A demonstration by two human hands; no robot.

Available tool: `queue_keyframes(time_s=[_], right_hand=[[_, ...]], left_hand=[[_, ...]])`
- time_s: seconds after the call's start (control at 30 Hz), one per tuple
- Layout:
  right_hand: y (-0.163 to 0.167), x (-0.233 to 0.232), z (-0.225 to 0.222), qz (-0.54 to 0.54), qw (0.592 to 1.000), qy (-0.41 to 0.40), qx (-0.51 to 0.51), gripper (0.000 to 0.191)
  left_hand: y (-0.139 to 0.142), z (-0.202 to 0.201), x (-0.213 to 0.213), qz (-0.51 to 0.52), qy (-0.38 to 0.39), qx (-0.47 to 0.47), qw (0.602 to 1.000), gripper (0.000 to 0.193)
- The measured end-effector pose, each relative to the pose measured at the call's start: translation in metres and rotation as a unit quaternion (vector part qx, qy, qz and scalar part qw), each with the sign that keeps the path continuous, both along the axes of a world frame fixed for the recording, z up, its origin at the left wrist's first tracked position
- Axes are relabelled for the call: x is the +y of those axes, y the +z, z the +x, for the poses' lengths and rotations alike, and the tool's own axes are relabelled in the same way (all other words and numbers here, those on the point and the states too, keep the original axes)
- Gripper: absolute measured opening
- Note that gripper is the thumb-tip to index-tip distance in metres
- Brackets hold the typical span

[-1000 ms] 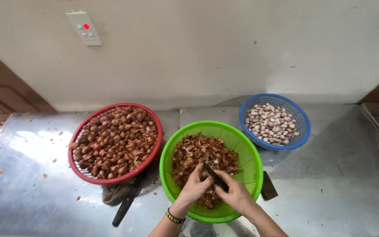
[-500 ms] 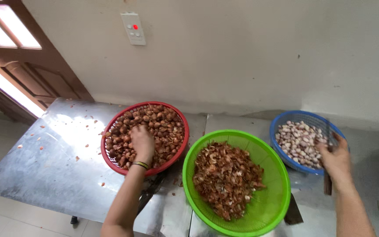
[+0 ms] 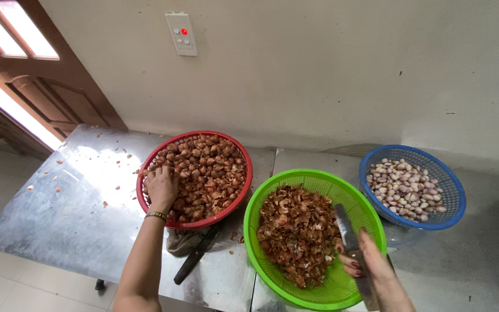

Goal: The person peels shallots one by one using a small knife. They hold each shallot in the left hand and remove the outer skin with the knife in the right hand, placing the peeled shallot into a blue basket and the skins into a green basket.

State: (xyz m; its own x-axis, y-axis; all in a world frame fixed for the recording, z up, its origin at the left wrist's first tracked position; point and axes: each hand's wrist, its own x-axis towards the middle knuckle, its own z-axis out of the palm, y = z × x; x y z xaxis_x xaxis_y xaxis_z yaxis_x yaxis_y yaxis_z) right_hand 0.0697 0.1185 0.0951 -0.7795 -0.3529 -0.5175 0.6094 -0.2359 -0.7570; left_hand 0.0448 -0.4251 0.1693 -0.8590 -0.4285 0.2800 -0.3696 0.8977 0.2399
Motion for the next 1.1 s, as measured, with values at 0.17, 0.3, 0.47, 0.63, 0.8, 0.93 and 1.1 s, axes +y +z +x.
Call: queue_keyframes(time_s=[0.17, 0.3, 0.47, 0.63, 0.8, 0.93, 1.1], right_hand=[[-0.006, -0.026, 0.037, 0.011, 0.993, -0.094, -0.067, 0.046], [-0.007, -0.058, 0.051, 0.072, 0.994, -0.022, 0.081, 0.048], [0.0, -0.084, 0.056, 0.269, 0.896, -0.002, 0.352, 0.055], [0.022, -0.071, 0.053, 0.26, 0.857, -0.008, 0.446, 0.05], [0.041, -0.058, 0.066, 0.273, 0.903, 0.121, 0.309, 0.066], [0.048, -0.051, 0.076, 0.272, 0.901, 0.152, 0.303, 0.068], [0.053, -0.043, 0.079, 0.314, 0.869, 0.166, 0.346, 0.072]], left_hand=[[-0.015, -0.003, 0.038, 0.638, -0.056, 0.095, 0.762, 0.047], [-0.048, 0.019, 0.112, 0.853, -0.253, 0.076, 0.449, 0.047], [-0.087, 0.049, 0.218, 0.833, -0.257, -0.001, 0.49, 0.046], [-0.084, 0.072, 0.27, 0.814, -0.289, -0.029, 0.503, 0.05], [-0.074, 0.075, 0.281, 0.703, -0.341, -0.008, 0.625, 0.048], [-0.078, 0.068, 0.283, 0.773, -0.299, -0.036, 0.558, 0.036], [-0.081, 0.075, 0.295, 0.75, -0.278, -0.031, 0.6, 0.038]])
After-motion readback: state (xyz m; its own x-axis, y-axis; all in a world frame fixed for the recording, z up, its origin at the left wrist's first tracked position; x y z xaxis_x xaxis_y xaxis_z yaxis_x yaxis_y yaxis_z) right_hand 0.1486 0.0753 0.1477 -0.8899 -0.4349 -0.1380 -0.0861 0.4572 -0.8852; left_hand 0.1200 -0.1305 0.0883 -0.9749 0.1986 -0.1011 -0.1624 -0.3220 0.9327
